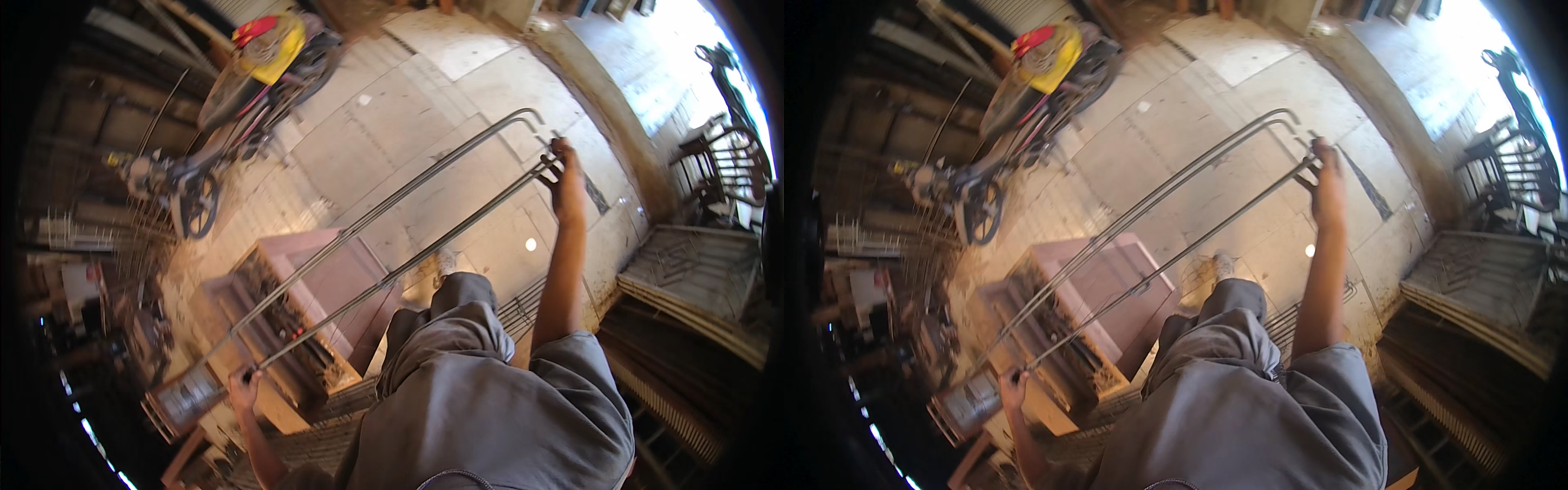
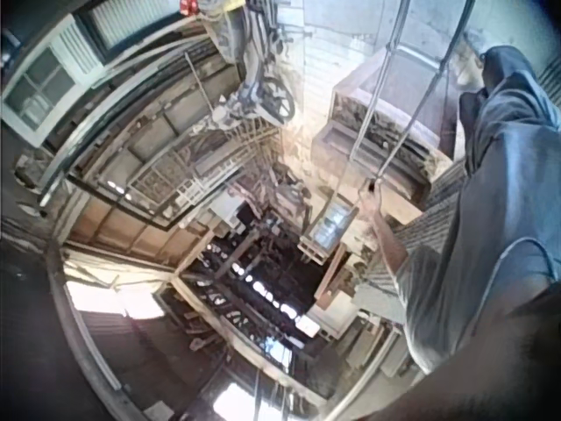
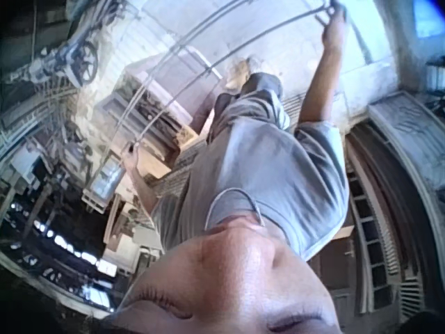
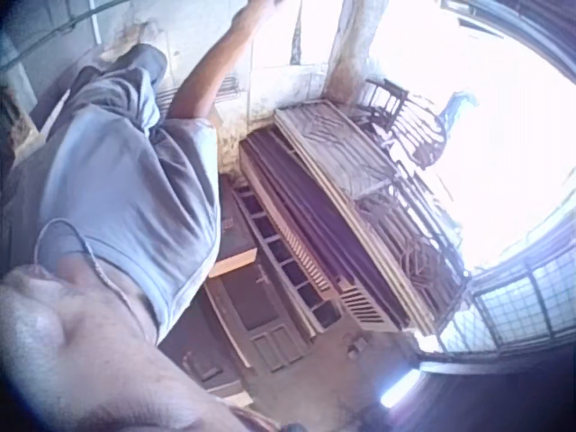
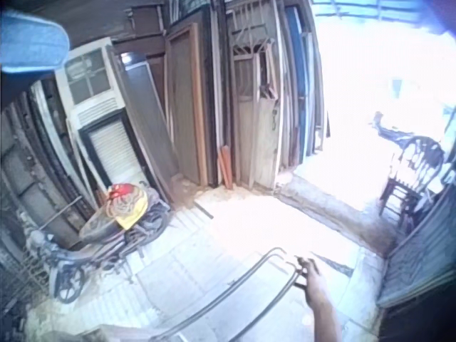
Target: The person assembles a metal rebar cage by hand, using wire to secure the intersections of the rebar rods.
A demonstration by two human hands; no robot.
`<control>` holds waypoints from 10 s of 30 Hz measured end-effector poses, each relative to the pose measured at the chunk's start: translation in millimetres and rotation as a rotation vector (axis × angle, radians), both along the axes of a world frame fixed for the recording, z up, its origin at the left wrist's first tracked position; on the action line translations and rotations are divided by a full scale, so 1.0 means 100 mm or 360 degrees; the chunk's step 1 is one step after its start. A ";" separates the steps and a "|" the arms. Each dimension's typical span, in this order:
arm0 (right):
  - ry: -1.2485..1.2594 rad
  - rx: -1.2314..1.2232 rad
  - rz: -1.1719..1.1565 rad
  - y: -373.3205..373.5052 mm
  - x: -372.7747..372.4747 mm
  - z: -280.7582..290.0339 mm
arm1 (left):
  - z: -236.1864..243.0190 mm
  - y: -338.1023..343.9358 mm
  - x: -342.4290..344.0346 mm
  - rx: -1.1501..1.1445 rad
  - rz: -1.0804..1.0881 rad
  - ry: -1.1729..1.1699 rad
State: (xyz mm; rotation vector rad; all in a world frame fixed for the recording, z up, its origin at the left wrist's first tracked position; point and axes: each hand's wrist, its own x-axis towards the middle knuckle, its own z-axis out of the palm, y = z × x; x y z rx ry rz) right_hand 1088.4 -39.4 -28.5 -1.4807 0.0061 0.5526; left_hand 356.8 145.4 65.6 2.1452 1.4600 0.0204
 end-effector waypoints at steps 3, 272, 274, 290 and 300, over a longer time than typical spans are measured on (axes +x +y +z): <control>0.0242 0.0309 0.0084 0.02 -0.02 0.06 | -0.10 0.03 -0.12 -0.0020 0.0035 -0.0047; -0.0661 -0.0101 0.1082 0.18 -6.39 0.34 | -0.25 0.59 -0.13 -0.0555 -0.0937 -0.0556; -0.0620 -0.0125 0.1121 0.18 -6.41 0.32 | -0.24 0.63 -0.13 -0.0596 -0.0955 -0.0576; -0.0559 -0.0144 0.1054 0.26 -6.55 0.25 | -0.24 0.50 -0.02 -0.0505 -0.0838 -0.0604; -0.0700 -0.0316 0.1098 0.66 -6.42 0.34 | -0.20 0.53 -0.19 -0.0955 -0.0472 -0.0883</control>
